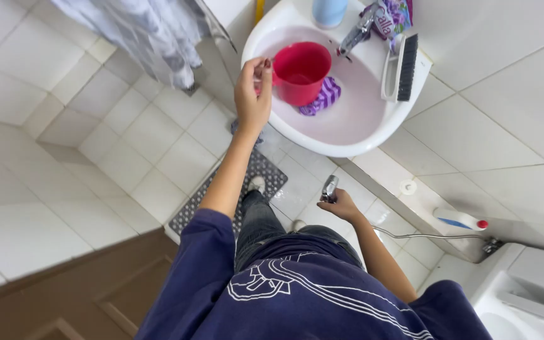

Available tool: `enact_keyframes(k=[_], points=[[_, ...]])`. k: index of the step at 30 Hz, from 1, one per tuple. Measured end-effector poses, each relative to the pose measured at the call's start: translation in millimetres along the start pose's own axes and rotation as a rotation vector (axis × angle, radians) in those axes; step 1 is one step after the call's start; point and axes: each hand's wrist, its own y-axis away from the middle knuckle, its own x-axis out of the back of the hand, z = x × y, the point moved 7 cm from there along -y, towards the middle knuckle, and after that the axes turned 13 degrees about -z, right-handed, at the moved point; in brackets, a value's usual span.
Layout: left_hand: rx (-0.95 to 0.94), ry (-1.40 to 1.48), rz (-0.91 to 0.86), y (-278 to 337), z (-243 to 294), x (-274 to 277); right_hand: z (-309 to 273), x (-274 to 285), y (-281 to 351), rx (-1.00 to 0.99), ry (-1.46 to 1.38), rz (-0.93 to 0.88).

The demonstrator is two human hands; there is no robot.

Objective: The person uses a handheld bidet sprayer to rinse the bathroom floor and a blue bath mat. They direct the water stream across the tiled floor and the mat, moving the sprayer back and forth to cover different areas.

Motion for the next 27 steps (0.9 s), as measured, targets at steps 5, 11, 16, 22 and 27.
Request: enact_keyframes(k=[5, 11, 16, 22, 27], points=[[-0.110, -0.083, -0.176, -102, -35, -4, -5, 5, -28, -0.081, -0.050, 0.202], [-0.117, -0.276, -0.293, -193, -111, -18, -12, 9, -59, -0.156, -0.082, 0.435], [-0.077, -0.310, -0.373, -245, -181, -52, -11, 13, -66, -0.265, -0.091, 0.568], [-0.104, -0.367, -0.214, -281, -203, -86, -32, 25, -55, -0.256, -0.178, 0.654], [0.101, -0.437, -0.203, -296, -205, -103, -23, 21, -54, -0.228, -0.269, 0.696]])
